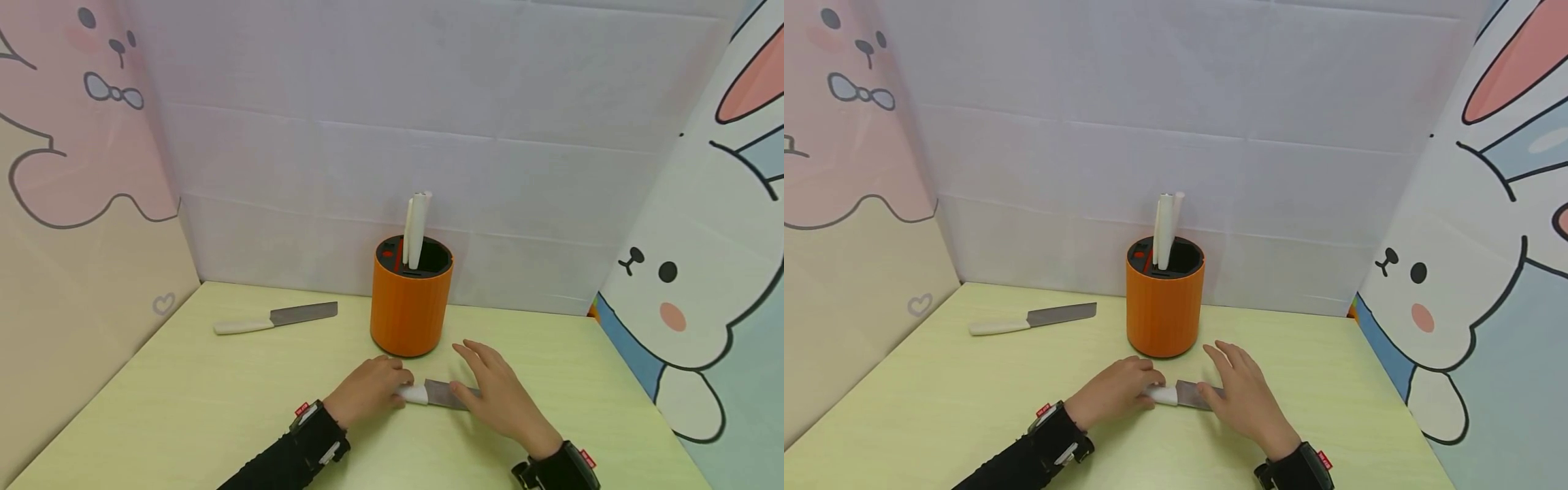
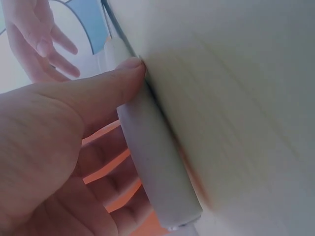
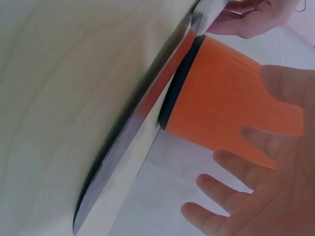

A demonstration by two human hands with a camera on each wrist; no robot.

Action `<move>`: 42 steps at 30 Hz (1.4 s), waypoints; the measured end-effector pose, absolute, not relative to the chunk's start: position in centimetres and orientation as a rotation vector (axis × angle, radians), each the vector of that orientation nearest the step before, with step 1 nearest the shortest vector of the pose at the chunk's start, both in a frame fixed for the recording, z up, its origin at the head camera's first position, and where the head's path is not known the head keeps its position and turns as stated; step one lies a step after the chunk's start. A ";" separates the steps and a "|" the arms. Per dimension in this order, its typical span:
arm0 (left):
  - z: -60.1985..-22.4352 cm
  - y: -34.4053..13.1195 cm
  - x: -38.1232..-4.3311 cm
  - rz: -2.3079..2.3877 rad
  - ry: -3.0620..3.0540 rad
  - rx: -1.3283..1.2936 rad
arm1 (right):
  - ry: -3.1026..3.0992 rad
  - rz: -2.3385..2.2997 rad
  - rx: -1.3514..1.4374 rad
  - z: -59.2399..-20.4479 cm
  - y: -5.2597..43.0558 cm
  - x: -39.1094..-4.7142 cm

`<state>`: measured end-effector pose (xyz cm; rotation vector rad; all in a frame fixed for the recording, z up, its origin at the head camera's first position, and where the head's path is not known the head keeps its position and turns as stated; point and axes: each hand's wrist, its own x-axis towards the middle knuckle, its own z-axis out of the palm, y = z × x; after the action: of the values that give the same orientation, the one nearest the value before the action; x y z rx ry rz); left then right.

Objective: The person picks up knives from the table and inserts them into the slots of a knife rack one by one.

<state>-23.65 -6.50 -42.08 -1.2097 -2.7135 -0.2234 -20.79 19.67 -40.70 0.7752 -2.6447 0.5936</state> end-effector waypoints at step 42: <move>-41.0 -15.5 -23.9 -1.009 -2.590 -0.782 | -2.742 0.629 1.065 -39.4 13.3 -21.9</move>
<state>-23.89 -15.53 -40.96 -0.7818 -2.5903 -1.0087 -21.86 13.28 -39.44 1.0645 -2.7424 0.6288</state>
